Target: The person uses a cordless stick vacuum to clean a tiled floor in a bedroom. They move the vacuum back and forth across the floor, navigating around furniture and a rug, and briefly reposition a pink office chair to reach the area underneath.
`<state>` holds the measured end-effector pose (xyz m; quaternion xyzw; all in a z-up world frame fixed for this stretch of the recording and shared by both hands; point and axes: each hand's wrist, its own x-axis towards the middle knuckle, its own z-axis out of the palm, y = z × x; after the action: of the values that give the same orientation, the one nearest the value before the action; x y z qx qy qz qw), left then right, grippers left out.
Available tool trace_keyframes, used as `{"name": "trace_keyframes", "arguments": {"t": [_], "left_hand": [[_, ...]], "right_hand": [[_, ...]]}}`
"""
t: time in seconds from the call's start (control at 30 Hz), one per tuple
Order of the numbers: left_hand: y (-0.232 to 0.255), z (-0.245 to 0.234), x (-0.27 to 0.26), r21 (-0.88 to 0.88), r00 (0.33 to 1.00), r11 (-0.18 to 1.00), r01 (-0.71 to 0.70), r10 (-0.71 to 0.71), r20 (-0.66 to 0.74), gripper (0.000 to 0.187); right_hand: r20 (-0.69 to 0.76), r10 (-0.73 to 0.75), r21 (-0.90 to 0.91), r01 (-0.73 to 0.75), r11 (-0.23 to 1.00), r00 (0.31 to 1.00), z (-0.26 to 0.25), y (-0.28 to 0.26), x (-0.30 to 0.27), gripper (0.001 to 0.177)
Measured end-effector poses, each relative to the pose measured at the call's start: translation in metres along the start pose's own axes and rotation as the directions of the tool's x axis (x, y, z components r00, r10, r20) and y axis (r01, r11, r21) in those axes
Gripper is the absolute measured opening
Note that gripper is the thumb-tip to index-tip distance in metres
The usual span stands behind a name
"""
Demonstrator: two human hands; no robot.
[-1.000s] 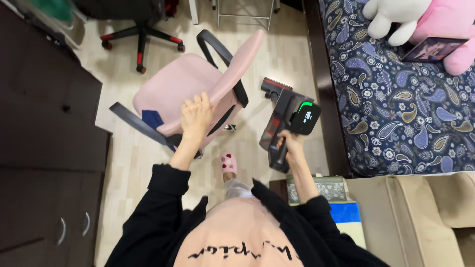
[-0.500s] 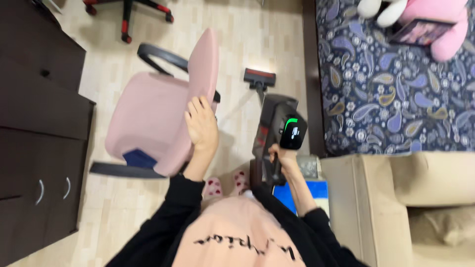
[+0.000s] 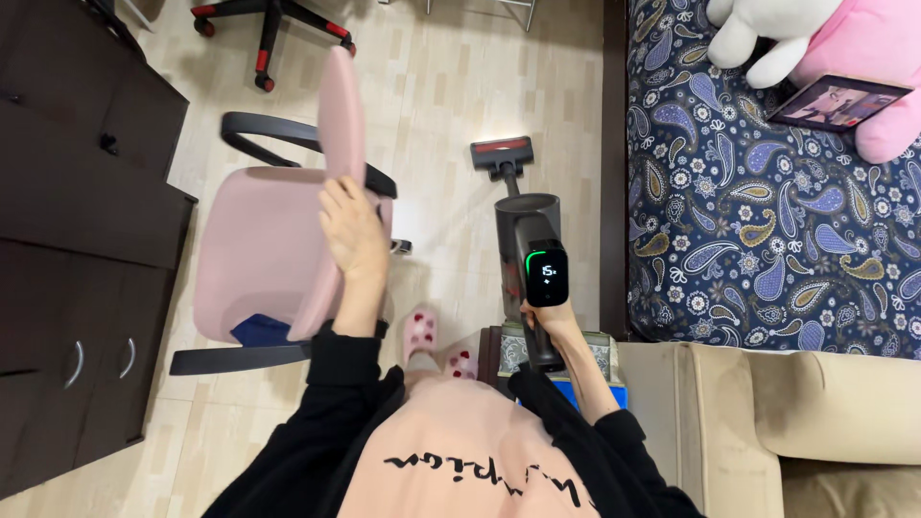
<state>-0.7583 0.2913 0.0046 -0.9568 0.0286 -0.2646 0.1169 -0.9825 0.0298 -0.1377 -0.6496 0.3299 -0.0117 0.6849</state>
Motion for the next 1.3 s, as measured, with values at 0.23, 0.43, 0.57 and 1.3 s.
{"name": "trace_keyframes", "arguments": {"t": [0.23,0.43,0.57,1.3], "left_hand": [[-0.03,0.07,0.067,0.182,0.993,0.978,0.102,-0.111,0.036,0.03],[-0.056,0.13,0.135,0.191,0.971,0.953,0.234,-0.24,0.006,0.051],[-0.027,0.165,0.187,-0.155,0.977,0.97,0.19,-0.17,0.132,0.072],[0.268,0.315,0.374,-0.897,0.5,0.431,-0.099,0.801,0.329,0.05]], "right_hand": [[0.043,-0.022,-0.003,0.022,1.0,0.999,0.013,-0.037,0.056,0.011],[0.055,-0.048,0.026,0.047,0.999,0.997,0.046,-0.07,0.159,0.013],[0.006,-0.026,0.077,0.025,0.997,1.0,0.076,-0.096,0.243,0.015],[-0.054,0.103,0.231,-0.088,0.969,0.993,0.107,-0.241,0.651,0.015]]}}
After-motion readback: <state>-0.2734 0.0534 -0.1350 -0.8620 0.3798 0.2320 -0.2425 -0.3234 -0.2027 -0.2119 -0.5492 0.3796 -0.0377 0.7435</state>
